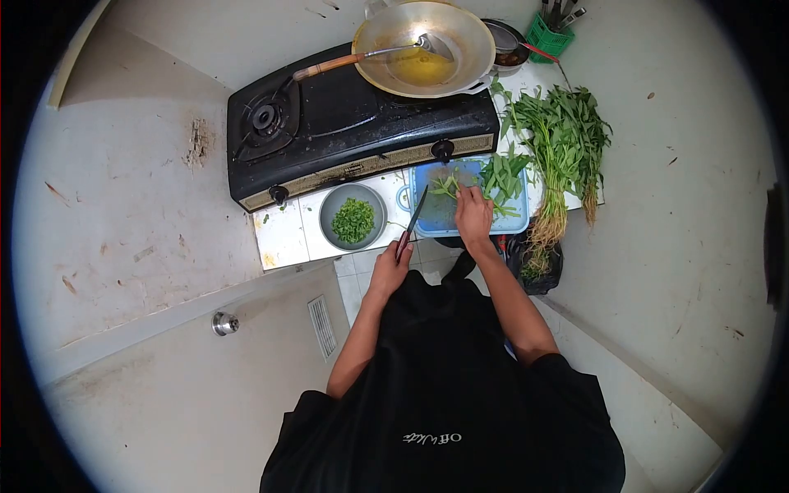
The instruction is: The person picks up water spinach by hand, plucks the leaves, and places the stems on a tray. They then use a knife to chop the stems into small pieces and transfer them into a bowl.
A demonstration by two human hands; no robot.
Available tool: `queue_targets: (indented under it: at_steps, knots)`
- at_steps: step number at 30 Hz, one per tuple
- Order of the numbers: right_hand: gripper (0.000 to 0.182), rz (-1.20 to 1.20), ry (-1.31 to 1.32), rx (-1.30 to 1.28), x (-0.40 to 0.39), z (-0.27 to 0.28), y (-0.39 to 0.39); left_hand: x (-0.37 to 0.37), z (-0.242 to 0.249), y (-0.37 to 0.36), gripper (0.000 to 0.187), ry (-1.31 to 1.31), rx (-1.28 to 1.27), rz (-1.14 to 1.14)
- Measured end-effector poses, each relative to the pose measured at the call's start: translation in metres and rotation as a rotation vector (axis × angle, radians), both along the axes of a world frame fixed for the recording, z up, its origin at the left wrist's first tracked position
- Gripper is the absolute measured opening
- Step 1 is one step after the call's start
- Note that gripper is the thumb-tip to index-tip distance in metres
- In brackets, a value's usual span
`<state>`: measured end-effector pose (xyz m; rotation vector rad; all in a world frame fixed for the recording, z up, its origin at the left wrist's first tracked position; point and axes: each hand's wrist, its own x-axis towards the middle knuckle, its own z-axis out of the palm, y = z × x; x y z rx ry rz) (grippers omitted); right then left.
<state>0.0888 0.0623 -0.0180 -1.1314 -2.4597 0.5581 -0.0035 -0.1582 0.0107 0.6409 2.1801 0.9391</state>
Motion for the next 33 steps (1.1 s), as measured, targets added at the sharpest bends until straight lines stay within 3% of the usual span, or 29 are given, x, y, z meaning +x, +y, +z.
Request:
queue_targets:
  at_steps: [5, 7, 16, 26, 33]
  knots:
    - [0.028, 0.043, -0.035, 0.066, -0.010, -0.009, -0.006, -0.001, 0.001, -0.001, 0.041, 0.026, 0.006, -0.002]
    - [0.030, 0.089, -0.078, 0.126, -0.011, -0.018, -0.010, -0.001, 0.009, 0.000, 0.040, -0.077, -0.057, -0.010]
    - [0.031, 0.149, -0.009, 0.104, 0.003, -0.030, -0.009, -0.003, 0.002, 0.022, 0.043, -0.015, -0.078, -0.049]
    - [0.029, 0.122, 0.009, 0.082, 0.013, -0.024, -0.012, -0.014, -0.016, 0.049, 0.044, 0.113, -0.149, -0.180]
    - [0.021, -0.001, 0.160, 0.042, 0.010, -0.006, -0.008, -0.011, -0.024, 0.040, 0.044, 0.092, -0.118, -0.173]
